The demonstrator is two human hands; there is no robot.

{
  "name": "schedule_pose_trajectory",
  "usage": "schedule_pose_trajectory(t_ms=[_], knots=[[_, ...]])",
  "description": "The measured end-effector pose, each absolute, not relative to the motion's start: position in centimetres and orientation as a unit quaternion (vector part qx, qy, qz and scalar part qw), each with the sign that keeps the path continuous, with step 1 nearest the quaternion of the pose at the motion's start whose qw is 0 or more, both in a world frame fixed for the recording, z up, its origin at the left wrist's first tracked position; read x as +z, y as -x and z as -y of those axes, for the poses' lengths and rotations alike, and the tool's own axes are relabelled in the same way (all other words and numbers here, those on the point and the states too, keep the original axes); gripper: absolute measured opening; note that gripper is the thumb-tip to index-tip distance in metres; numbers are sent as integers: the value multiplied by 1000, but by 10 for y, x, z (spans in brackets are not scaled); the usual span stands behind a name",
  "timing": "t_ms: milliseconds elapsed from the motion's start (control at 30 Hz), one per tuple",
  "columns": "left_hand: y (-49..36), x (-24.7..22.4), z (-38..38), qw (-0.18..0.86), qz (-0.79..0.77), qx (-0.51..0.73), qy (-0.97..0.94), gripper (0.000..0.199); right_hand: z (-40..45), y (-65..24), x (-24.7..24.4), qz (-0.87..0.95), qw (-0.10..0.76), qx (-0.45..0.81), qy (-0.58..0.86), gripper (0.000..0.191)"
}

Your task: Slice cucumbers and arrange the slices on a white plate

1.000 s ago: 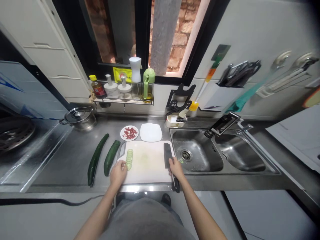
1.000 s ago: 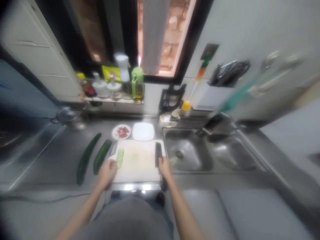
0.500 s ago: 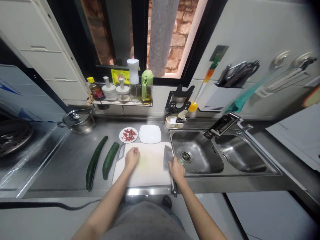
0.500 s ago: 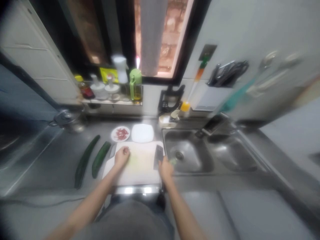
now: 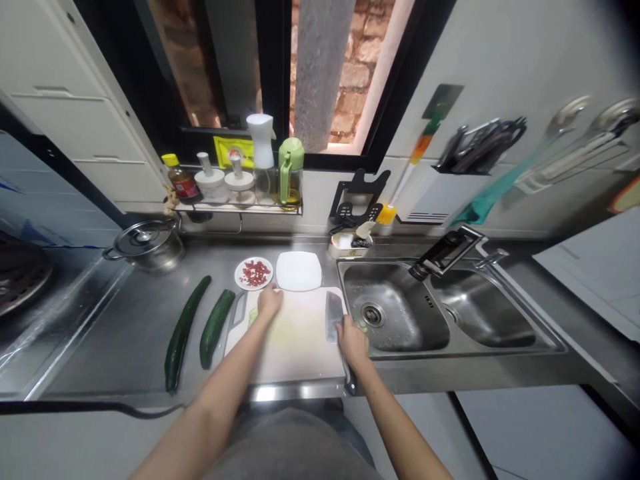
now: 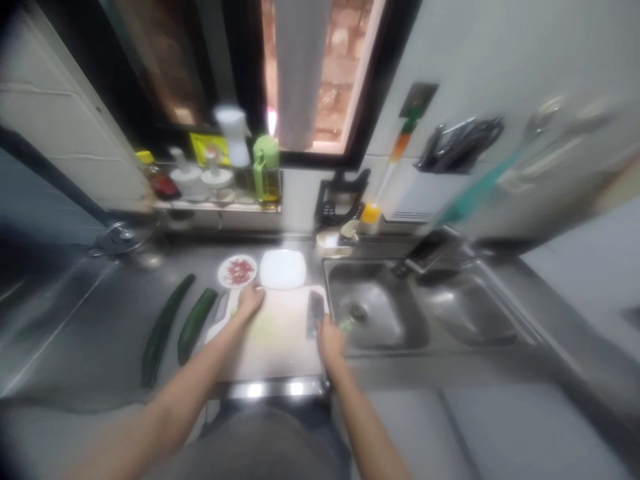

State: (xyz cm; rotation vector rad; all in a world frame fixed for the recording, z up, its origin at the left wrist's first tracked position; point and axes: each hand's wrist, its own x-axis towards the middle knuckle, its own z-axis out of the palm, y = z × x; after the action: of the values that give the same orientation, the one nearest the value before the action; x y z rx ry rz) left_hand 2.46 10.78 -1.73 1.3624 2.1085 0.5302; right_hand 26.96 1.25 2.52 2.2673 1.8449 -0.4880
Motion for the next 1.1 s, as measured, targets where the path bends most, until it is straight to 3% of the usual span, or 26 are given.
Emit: schedule_pose_trajectory(t_ms=[300, 400, 767, 1100], knots=[[-24, -28, -124, 289, -790, 190, -506, 35, -52, -265, 36, -634, 24, -124, -763, 37], [-24, -30, -128, 287, -794, 188, -501, 34, -85, -258, 39, -647, -20, -146, -748, 37], [-26, -39, -141, 294, -807, 194, -475, 18, -168, -237, 2, -603, -23, -270, -750, 31], [-23, -23, -132, 320, -780, 262, -469, 13, -164, -238, -12, -572, -166, -289, -749, 18]])
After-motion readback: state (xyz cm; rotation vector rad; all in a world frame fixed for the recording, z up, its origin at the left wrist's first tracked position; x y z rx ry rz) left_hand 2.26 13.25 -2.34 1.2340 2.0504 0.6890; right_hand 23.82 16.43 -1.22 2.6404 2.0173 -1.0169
